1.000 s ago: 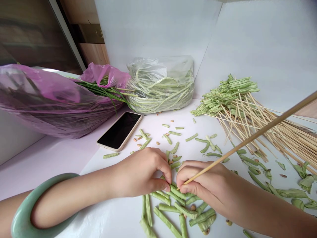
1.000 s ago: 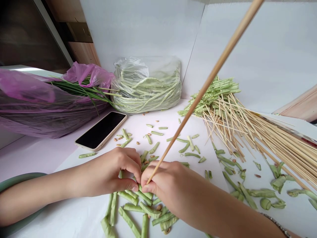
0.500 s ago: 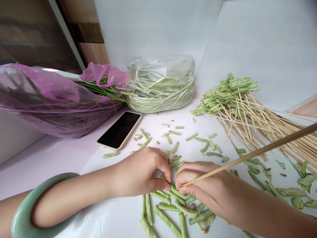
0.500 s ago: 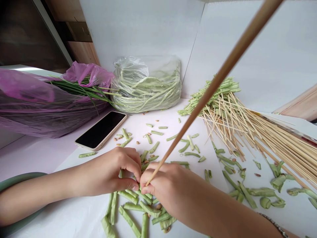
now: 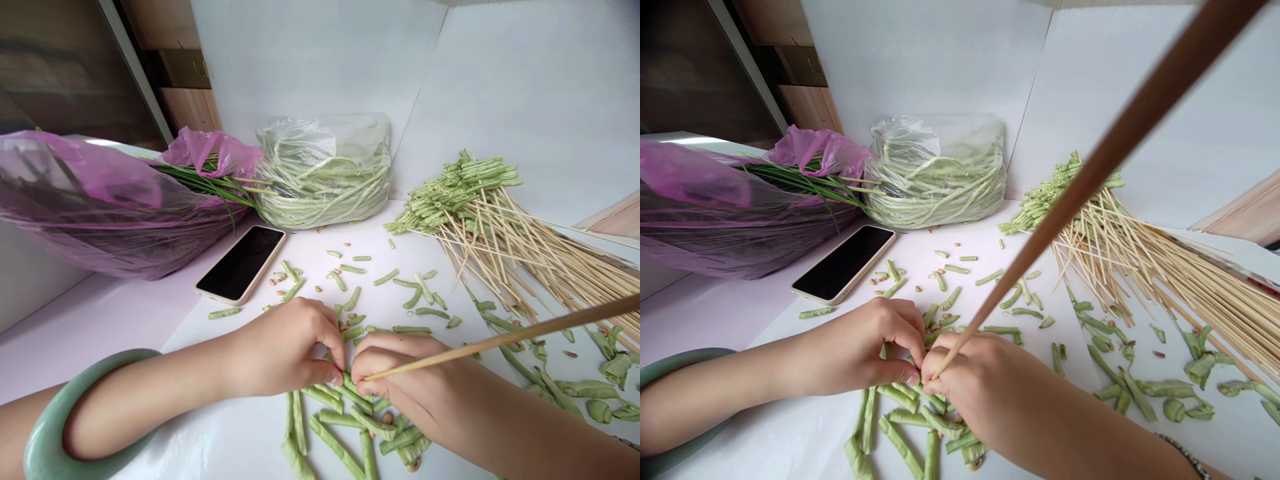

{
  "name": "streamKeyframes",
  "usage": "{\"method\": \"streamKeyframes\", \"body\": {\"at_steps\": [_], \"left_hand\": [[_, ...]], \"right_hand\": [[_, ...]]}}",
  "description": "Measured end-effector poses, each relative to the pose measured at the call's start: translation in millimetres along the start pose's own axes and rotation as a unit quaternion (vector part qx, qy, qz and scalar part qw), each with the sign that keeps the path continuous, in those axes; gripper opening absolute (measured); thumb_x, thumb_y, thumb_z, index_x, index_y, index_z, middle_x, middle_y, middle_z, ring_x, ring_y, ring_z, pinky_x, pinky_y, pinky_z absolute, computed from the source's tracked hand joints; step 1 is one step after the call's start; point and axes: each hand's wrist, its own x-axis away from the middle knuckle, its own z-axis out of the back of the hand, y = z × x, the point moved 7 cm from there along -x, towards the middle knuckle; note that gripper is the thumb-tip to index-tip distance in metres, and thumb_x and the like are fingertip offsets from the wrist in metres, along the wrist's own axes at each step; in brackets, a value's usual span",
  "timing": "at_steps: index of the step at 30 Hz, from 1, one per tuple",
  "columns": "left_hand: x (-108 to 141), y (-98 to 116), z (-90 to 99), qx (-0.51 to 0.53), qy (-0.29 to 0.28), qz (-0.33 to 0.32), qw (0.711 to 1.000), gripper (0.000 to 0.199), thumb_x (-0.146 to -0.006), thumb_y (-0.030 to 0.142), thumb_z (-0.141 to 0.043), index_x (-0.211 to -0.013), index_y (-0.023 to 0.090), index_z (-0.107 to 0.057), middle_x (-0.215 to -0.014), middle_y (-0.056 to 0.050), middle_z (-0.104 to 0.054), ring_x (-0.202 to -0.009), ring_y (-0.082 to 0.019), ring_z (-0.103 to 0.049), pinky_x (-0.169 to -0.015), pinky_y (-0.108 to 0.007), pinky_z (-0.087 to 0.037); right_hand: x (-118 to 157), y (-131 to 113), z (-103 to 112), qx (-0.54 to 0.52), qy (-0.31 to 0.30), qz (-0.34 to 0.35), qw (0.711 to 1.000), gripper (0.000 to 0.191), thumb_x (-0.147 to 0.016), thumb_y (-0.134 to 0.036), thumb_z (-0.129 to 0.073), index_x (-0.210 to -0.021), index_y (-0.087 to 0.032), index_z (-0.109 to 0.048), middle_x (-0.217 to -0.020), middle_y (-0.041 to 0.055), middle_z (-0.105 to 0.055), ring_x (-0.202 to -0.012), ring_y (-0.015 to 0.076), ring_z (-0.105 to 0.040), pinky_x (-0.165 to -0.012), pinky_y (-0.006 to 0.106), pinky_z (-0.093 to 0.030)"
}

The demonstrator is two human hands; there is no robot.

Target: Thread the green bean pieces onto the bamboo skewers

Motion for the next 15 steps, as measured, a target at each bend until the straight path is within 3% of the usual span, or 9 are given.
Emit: {"method": "streamKeyframes", "body": {"at_steps": [8,15], "left_hand": [[-0.6,1.7,-1.1,0.003,-0.002,0.002,1.0,0.02,-0.072,0.01,-0.066,-0.085,0.023,-0.075,-0.076,-0.001,-0.066,-0.075,-0.013,-0.058,-0.068,-0.02,-0.042],[-1.0,2.6,-1.1,0.017,-0.007,0.003,1.0,0.02,-0.071,0.007,-0.066,-0.085,0.019,-0.075,-0.074,-0.001,-0.066,-0.076,-0.012,-0.057,-0.071,-0.019,-0.042]], "right_hand": [[0.3,1.6,6.6,-0.011,0.038,-0.028,0.999,0.024,-0.081,0.001,-0.045,-0.065,-0.017,-0.05,-0.064,-0.0045,-0.048,-0.051,0.0067,-0.042,-0.051,0.017,-0.039],[-1.2,-0.3,3.4,-0.016,0.039,-0.026,0.999,0.028,-0.084,0.0,-0.041,-0.063,-0.016,-0.051,-0.067,-0.0022,-0.052,-0.058,0.0077,-0.048,-0.056,0.018,-0.042]]}}
